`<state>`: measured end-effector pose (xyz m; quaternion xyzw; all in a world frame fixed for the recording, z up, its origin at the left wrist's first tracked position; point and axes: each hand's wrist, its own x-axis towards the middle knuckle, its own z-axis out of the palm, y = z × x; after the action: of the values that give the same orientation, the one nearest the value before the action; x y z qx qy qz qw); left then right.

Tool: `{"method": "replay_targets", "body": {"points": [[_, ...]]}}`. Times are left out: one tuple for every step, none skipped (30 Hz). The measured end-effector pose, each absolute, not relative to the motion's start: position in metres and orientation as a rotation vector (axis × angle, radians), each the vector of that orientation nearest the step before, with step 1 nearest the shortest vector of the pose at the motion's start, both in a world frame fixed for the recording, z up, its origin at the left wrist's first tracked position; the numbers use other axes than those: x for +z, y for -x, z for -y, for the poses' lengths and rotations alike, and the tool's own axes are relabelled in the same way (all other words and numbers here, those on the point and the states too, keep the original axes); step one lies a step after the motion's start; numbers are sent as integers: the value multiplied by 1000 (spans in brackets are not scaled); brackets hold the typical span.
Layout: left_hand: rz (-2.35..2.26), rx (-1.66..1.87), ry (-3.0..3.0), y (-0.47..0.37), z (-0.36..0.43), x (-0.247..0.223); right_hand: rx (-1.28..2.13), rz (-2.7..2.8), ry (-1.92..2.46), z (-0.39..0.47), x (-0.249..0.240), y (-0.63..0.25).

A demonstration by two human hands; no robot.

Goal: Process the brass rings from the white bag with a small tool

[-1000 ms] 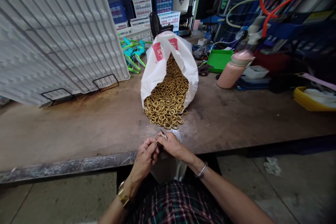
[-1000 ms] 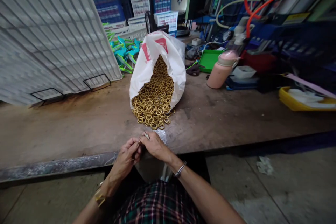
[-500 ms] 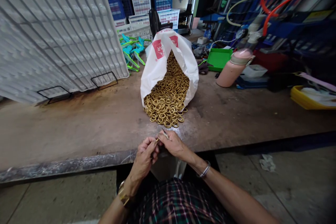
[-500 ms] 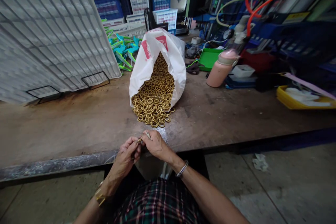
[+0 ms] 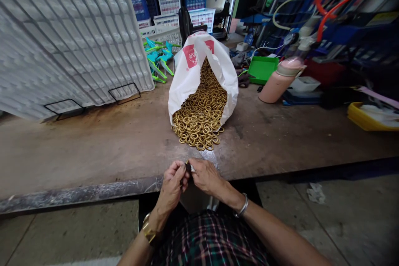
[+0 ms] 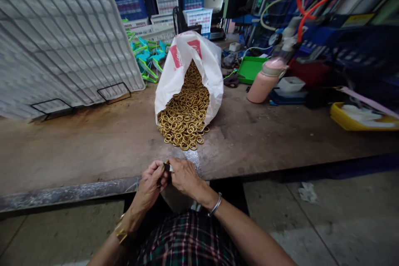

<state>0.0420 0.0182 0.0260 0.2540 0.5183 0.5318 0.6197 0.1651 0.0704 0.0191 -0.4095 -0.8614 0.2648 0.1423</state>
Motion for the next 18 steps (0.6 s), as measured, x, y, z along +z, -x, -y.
{"method": "replay_targets", "body": {"points": [[-1196,1224,-586,-42,-18,25,759,2499,1195,-70,20,-164],[-1201,1225,-584,-42,-18,25,758,2512,1206,-70,21,-164],[-1206,1226,-580,-42,-18,25,760,2522,1214,-70,22,-163],[-1209,1228,-576,-42,-18,24,764,2532,1218,-70,23,-163],[-1211,1231,-575,-42,-18,24,769,2542,1223,-70,24,-162],[-1210,1234,-578,-42,-18,23,772,2552,1226,-70,25,-162],[-1209,1239,-586,-42,-18,23,771,2563,1233,-69,26,-162],[-1208,1243,-597,-42,-18,22,767,2575,1243,-69,27,-162],[-1207,1246,-608,-42,-18,21,760,2585,1257,-69,28,-162],[-1207,1249,-618,-42,-19,21,754,2594,1273,-68,29,-162],[-1208,1250,-627,-42,-19,20,750,2602,1290,-68,30,-161],[-1210,1250,-632,-42,-19,20,750,2607,1307,-68,31,-161],[-1212,1250,-633,-42,-19,19,749,2610,1330,-67,32,-160],[-1212,1249,-632,-41,-19,19,748,2610,1355,-67,33,-159],[-1213,1247,-629,-41,-19,19,745,2607,1381,-66,34,-159],[-1215,1245,-625,-41,-19,19,739,2601,1407,-66,34,-158],[-1216,1243,-622,-41,-18,20,732,2594,1428,-65,34,-157],[-1218,1239,-618,-41,-18,20,726,2587,1442,-65,34,-156]]}}
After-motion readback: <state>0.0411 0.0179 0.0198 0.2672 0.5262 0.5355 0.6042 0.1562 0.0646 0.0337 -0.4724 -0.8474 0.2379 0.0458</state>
